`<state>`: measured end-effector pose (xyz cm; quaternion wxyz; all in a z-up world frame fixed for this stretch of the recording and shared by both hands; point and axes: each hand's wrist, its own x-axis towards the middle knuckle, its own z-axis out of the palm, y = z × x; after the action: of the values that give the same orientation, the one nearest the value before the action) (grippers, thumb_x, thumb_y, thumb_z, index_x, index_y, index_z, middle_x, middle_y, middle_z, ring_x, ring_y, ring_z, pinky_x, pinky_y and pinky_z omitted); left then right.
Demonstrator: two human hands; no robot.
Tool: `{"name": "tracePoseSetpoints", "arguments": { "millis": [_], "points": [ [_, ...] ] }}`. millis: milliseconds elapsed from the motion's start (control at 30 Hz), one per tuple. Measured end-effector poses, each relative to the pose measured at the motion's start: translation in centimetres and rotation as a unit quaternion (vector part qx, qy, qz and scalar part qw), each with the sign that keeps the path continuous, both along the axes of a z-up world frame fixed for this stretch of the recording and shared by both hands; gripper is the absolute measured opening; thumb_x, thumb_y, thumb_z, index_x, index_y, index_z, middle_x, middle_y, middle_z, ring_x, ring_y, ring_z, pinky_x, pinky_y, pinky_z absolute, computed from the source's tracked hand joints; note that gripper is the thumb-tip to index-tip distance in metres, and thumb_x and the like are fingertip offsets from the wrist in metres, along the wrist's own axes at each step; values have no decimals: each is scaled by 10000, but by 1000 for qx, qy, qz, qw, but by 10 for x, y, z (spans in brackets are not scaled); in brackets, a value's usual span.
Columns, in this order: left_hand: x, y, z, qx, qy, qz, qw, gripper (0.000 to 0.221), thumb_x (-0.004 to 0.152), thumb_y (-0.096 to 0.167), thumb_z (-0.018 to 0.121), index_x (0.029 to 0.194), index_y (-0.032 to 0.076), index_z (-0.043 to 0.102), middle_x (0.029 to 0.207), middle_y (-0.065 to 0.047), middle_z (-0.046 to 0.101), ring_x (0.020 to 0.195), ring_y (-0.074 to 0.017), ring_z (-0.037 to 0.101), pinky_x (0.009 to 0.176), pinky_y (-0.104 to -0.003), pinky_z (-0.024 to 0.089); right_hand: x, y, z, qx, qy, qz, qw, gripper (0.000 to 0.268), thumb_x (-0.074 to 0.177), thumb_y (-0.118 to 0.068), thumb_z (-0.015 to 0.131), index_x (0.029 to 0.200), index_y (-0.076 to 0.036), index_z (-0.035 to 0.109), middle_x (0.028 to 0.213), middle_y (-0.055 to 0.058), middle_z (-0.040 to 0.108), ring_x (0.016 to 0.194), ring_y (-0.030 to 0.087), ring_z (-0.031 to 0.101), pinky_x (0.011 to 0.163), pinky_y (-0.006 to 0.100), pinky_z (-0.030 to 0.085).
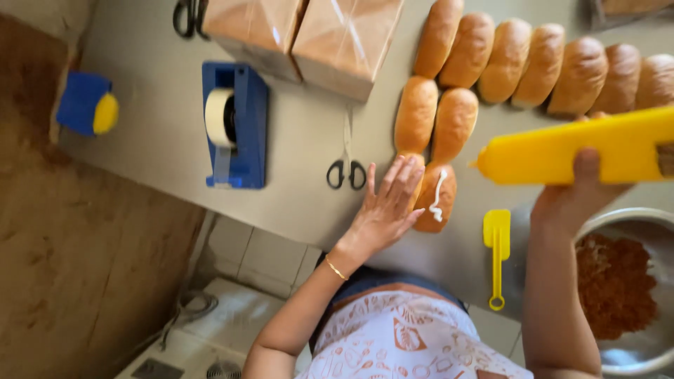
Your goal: Applying sauce and meat floss topping to bread buns in a bakery production area.
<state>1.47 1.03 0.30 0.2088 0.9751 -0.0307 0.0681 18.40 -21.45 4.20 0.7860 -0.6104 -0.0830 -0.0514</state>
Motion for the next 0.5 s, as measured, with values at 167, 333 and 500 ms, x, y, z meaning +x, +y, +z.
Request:
{"name": "tracePoseSetpoints", "arguments": {
  "millis": [167, 333, 500],
  "points": [
    [44, -6, 7, 11, -53, -2, 999, 676, 1035, 330, 568, 1560, -4, 305, 1652, -106, 261, 1549, -323, 260, 1254, -663, 124, 56, 50, -8, -35, -142, -57, 988, 535, 1054, -73, 782, 1417, -74, 390, 1371, 147, 515, 1253, 289, 521, 1122, 394, 436],
    [74, -5, 1, -37, -71, -11, 997, 621, 996, 224, 549, 1521, -50, 362, 1646, -96, 270, 1529, -361, 264, 1254, -679, 123, 94, 59, -58, -58, -96, -117, 987, 729, 996, 127, 835, 1430, -101, 296, 1407, 159, 482, 1289, 305, 538, 1139, 401, 444],
    [82, -5, -9, -42, -54, -17, 998, 659, 972, 225, 561, 1532, -43, 339, 1667, -84, 230, 1540, -356, 227, 1248, -712, 98, 103, 79, -46, -57, -120, -106, 985, 602, 940, 120, 837, 1348, -42, 425, 1305, 127, 542, 1186, 262, 582, 1070, 362, 495]
  ]
}}
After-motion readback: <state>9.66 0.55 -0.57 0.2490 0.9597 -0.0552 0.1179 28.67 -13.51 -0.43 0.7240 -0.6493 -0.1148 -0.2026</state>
